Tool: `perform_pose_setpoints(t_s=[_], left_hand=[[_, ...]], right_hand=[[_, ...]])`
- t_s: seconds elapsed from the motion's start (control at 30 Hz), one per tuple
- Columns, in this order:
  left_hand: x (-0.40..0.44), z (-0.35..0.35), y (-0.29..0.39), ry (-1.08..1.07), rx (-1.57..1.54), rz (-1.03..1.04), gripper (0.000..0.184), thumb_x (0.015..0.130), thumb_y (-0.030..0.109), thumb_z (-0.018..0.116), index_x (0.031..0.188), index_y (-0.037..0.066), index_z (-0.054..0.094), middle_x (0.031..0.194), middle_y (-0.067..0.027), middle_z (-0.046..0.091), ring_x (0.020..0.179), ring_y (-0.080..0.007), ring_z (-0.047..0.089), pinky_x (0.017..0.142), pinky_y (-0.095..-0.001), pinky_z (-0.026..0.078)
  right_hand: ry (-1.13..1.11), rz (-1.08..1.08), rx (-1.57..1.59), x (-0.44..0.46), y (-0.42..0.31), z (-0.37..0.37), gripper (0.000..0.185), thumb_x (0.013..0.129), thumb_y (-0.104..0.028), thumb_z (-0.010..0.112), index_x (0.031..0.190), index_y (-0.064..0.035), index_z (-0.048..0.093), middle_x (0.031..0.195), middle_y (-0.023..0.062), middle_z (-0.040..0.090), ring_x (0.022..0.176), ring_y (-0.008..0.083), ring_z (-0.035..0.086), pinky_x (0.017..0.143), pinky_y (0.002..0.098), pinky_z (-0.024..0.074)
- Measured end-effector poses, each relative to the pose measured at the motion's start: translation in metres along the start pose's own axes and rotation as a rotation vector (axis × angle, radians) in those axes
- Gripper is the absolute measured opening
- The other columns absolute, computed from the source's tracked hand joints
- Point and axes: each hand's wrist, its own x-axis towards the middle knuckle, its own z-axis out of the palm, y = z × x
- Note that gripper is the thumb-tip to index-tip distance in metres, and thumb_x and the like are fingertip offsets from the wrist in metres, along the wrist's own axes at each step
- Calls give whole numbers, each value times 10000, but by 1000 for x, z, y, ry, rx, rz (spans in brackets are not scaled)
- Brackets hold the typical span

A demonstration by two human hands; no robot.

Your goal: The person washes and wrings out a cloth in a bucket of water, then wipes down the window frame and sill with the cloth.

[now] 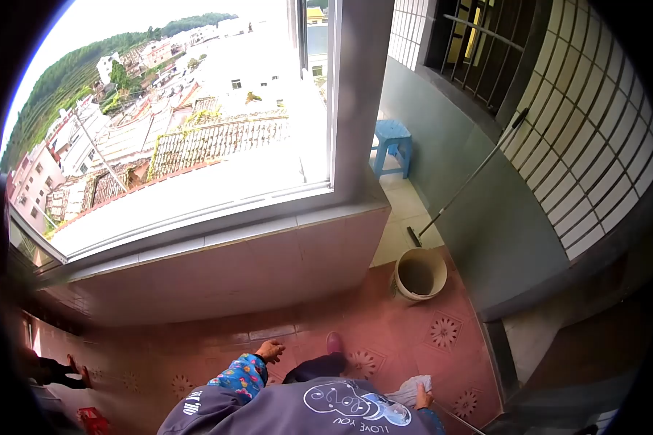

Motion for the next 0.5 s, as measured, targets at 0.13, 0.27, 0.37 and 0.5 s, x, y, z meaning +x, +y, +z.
perform_pose_setpoints(t_s=[0.13,0.27,0.37,0.5], left_hand=[[23,32,58,-4,-67,44,395,913,287,573,1215,33,576,988,-139,643,733,-235,638,592,-335,523],[41,48,81,-18,-68,57,398,910,283,578,1220,33,565,1007,-143,651,729,-236,637,594,-330,519],[43,45,94,-40,-42,26,406,901,272,594,1227,35,543,1022,-132,650,741,-243,634,595,-325,513],[45,35,90,-11,-72,-9,419,898,262,599,1247,41,527,1000,-133,642,713,-234,618,601,-336,519]], right_hand=[[-54,-219,-164,87,3,-13,685,745,-508,683,1122,61,633,1170,253,624,1049,343,618,878,399,479],[-139,-192,-86,51,-103,-17,635,767,-449,699,1149,52,622,1157,214,640,1046,304,621,866,383,485],[-171,-244,-115,23,-178,-18,611,786,-410,705,1195,33,608,1157,172,647,1055,266,615,869,370,486],[-277,-352,-104,68,-182,4,617,785,-411,708,1210,23,600,1148,167,646,1046,276,615,864,361,490]])
